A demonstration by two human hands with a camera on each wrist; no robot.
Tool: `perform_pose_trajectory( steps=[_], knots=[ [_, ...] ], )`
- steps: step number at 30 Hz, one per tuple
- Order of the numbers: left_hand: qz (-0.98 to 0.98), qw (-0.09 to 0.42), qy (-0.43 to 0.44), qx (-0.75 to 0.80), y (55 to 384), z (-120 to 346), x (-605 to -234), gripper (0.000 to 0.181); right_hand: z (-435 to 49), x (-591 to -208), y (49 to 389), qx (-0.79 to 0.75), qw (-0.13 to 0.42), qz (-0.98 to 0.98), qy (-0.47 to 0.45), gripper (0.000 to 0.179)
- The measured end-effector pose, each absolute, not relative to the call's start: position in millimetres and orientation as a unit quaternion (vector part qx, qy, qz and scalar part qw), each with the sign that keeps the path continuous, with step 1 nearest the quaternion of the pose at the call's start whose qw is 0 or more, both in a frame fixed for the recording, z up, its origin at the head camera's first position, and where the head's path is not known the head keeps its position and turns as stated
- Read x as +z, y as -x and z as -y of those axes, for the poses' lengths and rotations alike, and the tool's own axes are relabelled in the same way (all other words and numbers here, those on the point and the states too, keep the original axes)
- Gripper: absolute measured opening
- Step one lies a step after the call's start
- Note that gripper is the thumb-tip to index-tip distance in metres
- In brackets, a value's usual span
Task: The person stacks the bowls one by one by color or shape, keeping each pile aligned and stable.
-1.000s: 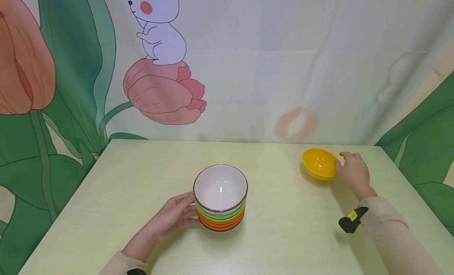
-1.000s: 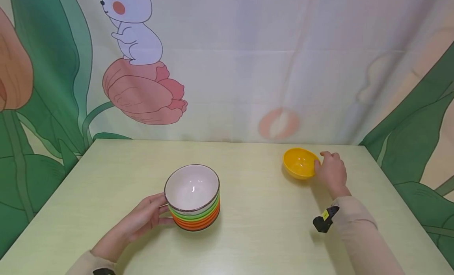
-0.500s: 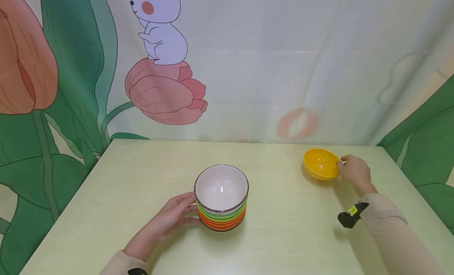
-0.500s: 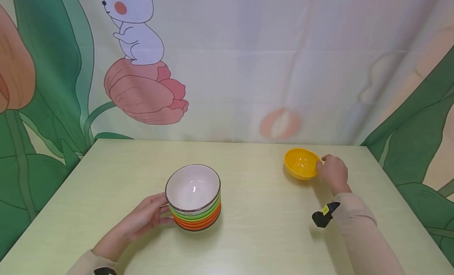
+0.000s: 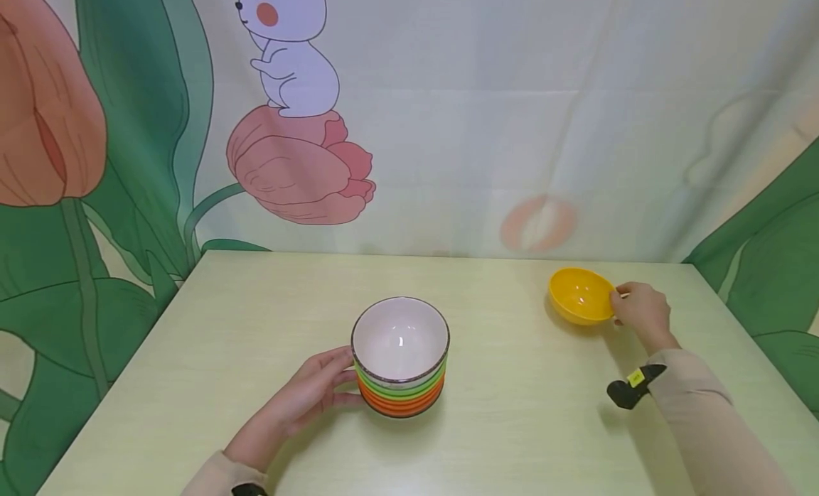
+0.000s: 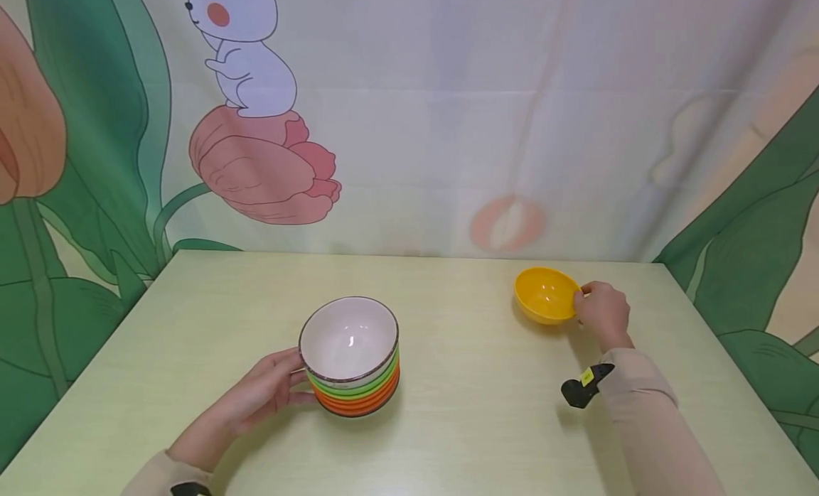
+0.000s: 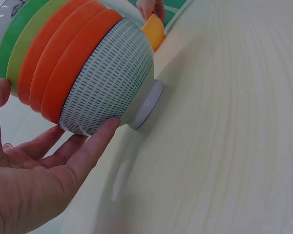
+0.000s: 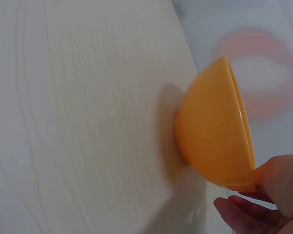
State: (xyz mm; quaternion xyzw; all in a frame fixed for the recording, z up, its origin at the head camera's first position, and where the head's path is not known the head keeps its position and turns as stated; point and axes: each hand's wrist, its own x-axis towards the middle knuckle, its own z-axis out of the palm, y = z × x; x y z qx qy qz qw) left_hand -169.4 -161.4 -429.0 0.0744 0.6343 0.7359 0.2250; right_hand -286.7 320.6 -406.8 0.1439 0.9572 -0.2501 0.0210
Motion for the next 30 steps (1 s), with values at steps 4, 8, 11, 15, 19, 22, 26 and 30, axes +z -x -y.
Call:
perform_pose_trajectory(
  steps=[4,8,11,15,19,22,26,30],
  knots=[
    [-0.632,0.226,-0.078,0.737,169.4,161.2,-428.9,0.063,-320.6,-408.2,288.0,-0.258,0.015,-0.955,-0.145,0.043],
    [-0.632,0.227,-0.082,0.737,169.5,161.3,-429.2,0.063,-319.9,-409.1,289.3,-0.267,0.005,-0.952,-0.152,0.042],
    [-0.632,0.228,-0.081,0.736,169.5,161.9,-429.0,0.063,-318.9,-409.0,289.6,-0.274,-0.002,-0.948,-0.160,0.041],
    [-0.632,0.230,-0.077,0.736,169.7,162.8,-429.3,0.062,-317.6,-408.3,289.4,-0.281,-0.008,-0.945,-0.165,0.041],
    [-0.633,0.229,-0.075,0.736,169.9,163.5,-429.6,0.062,-315.5,-407.1,288.8,-0.281,-0.010,-0.945,-0.168,0.040],
    [-0.632,0.229,-0.077,0.736,169.7,163.7,-429.4,0.062,-313.2,-406.2,288.4,-0.282,-0.009,-0.944,-0.173,0.039],
    [-0.631,0.229,-0.078,0.737,169.3,163.2,-429.2,0.062,-310.5,-405.1,288.4,-0.282,-0.007,-0.942,-0.181,0.038],
    [-0.633,0.228,-0.079,0.736,169.5,162.3,-429.1,0.062,-309.3,-403.4,288.2,-0.276,-0.007,-0.944,-0.181,0.037]
  ],
)
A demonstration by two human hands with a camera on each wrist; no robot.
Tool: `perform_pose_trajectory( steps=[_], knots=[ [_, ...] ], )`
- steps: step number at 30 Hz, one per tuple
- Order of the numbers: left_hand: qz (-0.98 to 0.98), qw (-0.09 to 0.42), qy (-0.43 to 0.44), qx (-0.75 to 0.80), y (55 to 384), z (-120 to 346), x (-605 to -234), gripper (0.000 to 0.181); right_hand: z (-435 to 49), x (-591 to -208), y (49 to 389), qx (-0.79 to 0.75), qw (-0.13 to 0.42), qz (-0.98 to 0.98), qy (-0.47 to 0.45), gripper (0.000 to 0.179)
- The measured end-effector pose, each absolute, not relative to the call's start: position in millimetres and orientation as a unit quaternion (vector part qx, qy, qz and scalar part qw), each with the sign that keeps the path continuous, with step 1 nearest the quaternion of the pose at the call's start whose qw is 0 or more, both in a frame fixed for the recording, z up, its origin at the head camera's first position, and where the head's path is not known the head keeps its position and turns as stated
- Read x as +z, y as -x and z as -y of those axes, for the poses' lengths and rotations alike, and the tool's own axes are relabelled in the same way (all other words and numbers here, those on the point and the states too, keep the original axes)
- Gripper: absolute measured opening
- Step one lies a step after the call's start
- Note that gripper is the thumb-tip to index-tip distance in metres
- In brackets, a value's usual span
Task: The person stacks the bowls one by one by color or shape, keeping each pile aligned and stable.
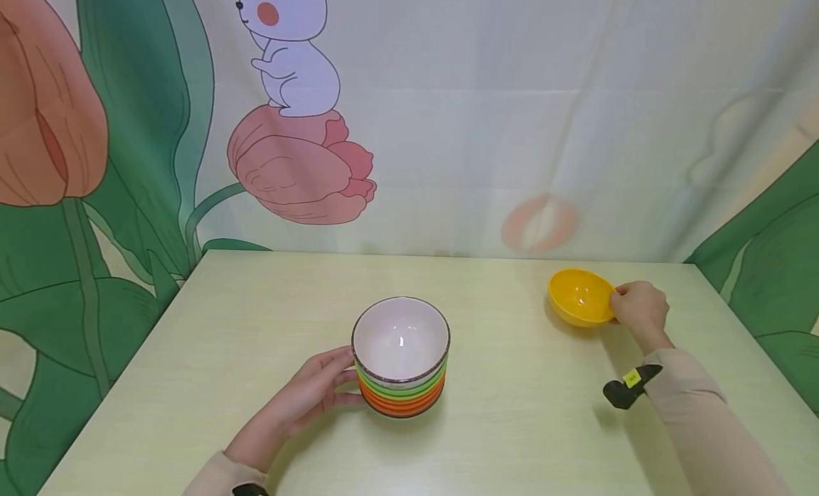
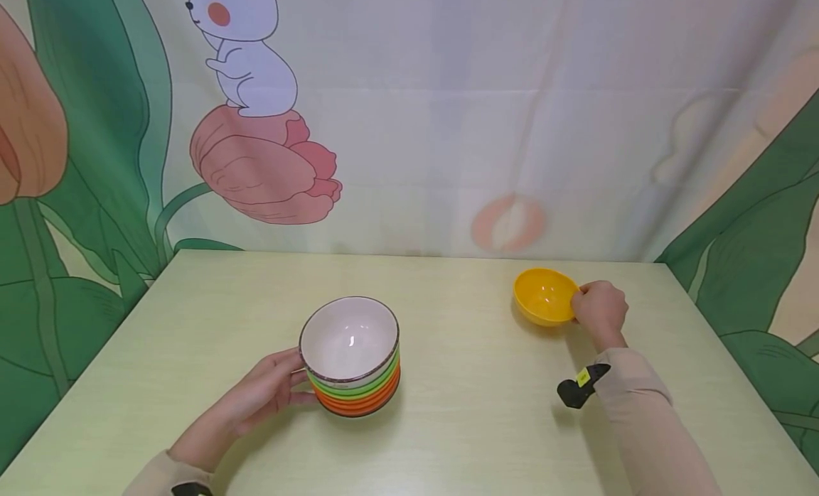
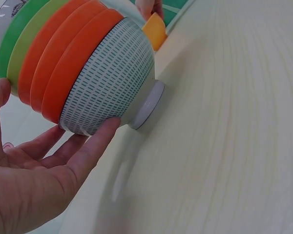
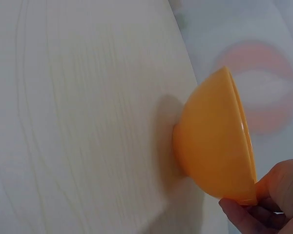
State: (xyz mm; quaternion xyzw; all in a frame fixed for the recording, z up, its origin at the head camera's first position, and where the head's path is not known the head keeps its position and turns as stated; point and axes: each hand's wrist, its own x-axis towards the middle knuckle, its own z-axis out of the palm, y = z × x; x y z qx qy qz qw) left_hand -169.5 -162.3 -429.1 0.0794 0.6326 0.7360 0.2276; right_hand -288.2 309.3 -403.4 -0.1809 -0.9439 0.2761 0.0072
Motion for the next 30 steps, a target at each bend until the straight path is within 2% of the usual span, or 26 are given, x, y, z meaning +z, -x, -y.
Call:
perform_pose_trajectory(
  steps=[9,30],
  knots=[
    [-0.634,0.228,-0.072,0.735,168.7,163.1,-428.6,0.061,-300.7,-395.2,287.5,0.256,0.023,0.956,0.140,0.035],
    [-0.634,0.230,-0.072,0.734,169.8,162.8,-428.3,0.062,-263.2,-380.6,280.0,0.167,0.086,0.982,-0.022,0.028]
  ],
)
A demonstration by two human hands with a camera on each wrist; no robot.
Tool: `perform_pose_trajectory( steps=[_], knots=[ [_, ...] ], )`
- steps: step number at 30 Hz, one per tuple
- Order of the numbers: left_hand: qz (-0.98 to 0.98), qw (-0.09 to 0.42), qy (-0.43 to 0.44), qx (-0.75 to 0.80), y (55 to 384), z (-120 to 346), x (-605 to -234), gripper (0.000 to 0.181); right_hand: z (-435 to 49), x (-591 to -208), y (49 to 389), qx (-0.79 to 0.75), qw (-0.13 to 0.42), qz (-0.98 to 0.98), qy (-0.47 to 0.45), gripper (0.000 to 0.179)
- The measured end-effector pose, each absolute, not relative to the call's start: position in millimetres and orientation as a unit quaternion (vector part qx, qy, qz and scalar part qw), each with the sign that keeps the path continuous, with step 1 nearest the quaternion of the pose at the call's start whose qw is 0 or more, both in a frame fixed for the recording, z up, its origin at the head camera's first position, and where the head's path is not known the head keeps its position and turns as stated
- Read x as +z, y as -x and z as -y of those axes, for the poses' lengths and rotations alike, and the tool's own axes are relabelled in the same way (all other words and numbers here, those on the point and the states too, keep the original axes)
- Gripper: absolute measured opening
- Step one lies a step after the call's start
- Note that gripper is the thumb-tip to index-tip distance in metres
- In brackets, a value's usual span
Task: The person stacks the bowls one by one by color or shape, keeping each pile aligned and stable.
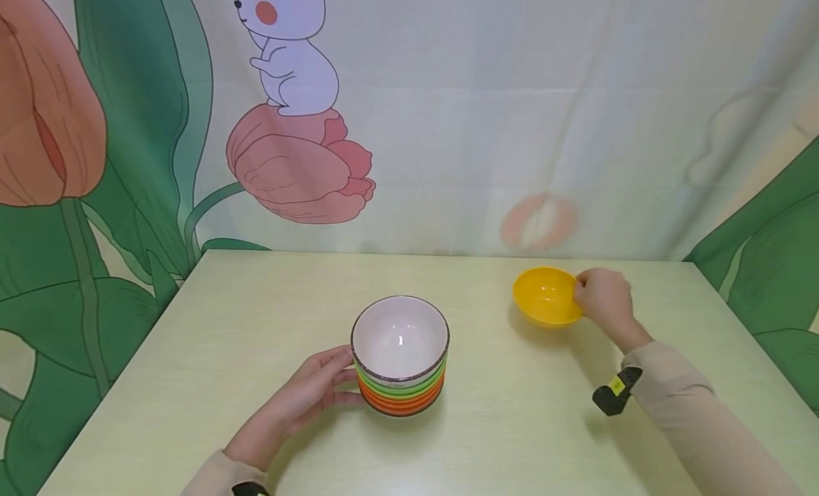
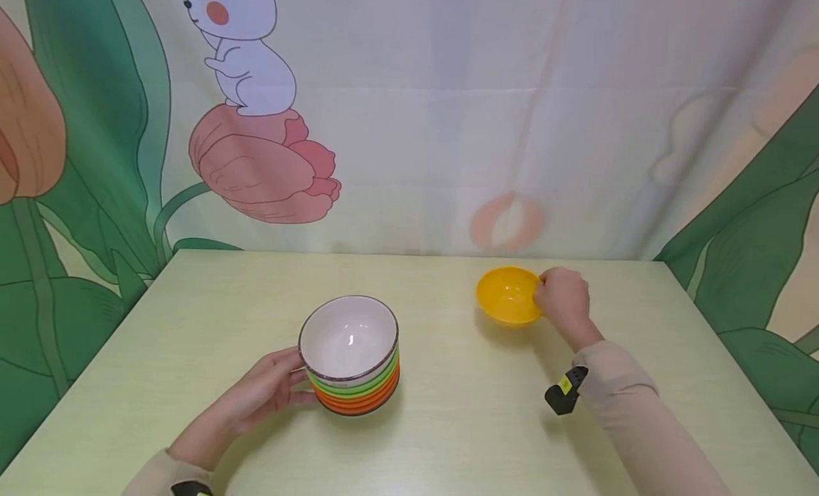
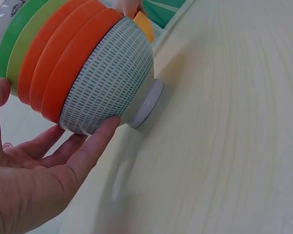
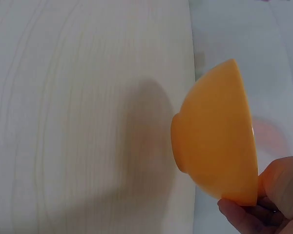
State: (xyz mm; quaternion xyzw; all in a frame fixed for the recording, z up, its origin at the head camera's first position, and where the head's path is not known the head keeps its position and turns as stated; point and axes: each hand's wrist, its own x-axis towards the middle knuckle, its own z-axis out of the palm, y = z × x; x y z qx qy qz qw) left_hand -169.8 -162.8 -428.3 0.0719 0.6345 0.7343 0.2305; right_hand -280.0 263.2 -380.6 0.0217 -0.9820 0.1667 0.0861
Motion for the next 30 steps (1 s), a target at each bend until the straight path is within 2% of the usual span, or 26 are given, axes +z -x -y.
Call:
perform_pose_trajectory(
  steps=[20,30],
  knots=[
    [-0.627,0.231,-0.088,0.738,169.6,162.0,-427.1,0.061,-200.8,-356.6,270.2,0.139,0.091,0.982,-0.094,0.020],
    [-0.631,0.231,-0.086,0.735,169.8,162.2,-427.2,0.062,-183.7,-346.0,264.8,0.112,0.135,0.971,-0.164,0.017]
  ],
)
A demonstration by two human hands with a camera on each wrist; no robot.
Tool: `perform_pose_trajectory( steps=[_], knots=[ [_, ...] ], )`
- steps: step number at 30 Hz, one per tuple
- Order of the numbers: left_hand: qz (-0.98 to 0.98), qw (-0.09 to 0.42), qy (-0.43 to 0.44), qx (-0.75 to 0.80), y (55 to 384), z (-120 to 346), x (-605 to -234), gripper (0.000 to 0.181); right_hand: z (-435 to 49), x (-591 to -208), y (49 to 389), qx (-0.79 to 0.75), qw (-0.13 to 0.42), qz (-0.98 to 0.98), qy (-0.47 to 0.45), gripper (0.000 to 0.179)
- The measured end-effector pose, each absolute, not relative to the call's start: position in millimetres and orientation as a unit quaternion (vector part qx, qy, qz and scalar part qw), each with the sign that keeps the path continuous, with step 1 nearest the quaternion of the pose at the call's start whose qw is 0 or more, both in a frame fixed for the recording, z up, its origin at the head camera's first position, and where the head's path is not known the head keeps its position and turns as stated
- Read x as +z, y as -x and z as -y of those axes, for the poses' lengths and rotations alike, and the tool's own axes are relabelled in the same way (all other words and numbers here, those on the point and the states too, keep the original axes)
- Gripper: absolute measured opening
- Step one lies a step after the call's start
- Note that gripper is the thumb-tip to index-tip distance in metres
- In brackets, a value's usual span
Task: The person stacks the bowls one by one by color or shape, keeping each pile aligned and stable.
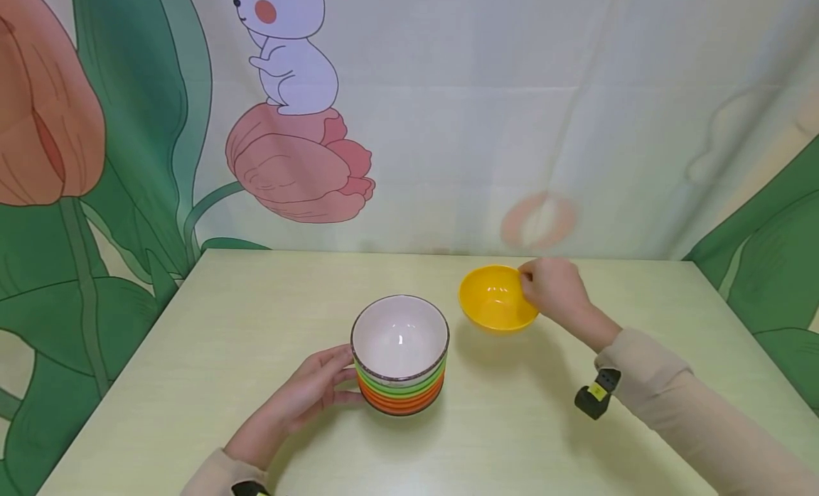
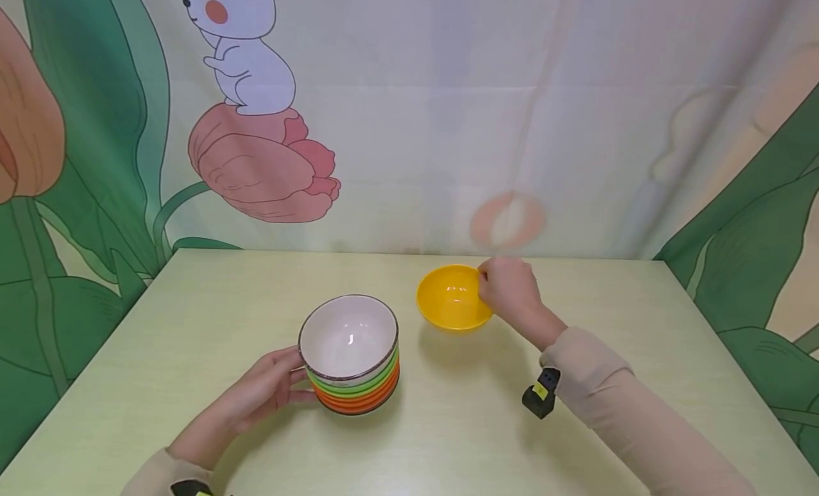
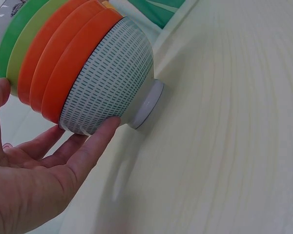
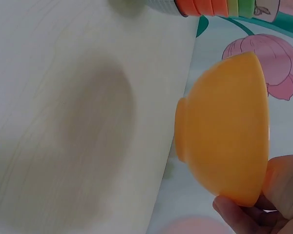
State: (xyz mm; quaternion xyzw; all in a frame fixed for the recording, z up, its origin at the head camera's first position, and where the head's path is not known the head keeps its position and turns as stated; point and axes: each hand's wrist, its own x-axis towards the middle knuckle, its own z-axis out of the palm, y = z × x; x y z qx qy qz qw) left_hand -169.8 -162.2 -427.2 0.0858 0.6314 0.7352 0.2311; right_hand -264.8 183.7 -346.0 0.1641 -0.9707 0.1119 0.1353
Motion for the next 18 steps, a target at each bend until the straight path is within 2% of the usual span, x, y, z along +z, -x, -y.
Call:
perform_pose_trajectory(
  steps=[9,18],
  knots=[
    [-0.636,0.229,-0.076,0.733,170.2,161.6,-426.8,0.063,-176.7,-334.2,261.4,0.113,0.166,0.958,-0.206,0.016],
    [-0.635,0.228,-0.080,0.734,169.5,161.5,-427.6,0.062,-167.1,-315.6,256.9,0.127,0.170,0.950,-0.228,0.020]
  ],
)
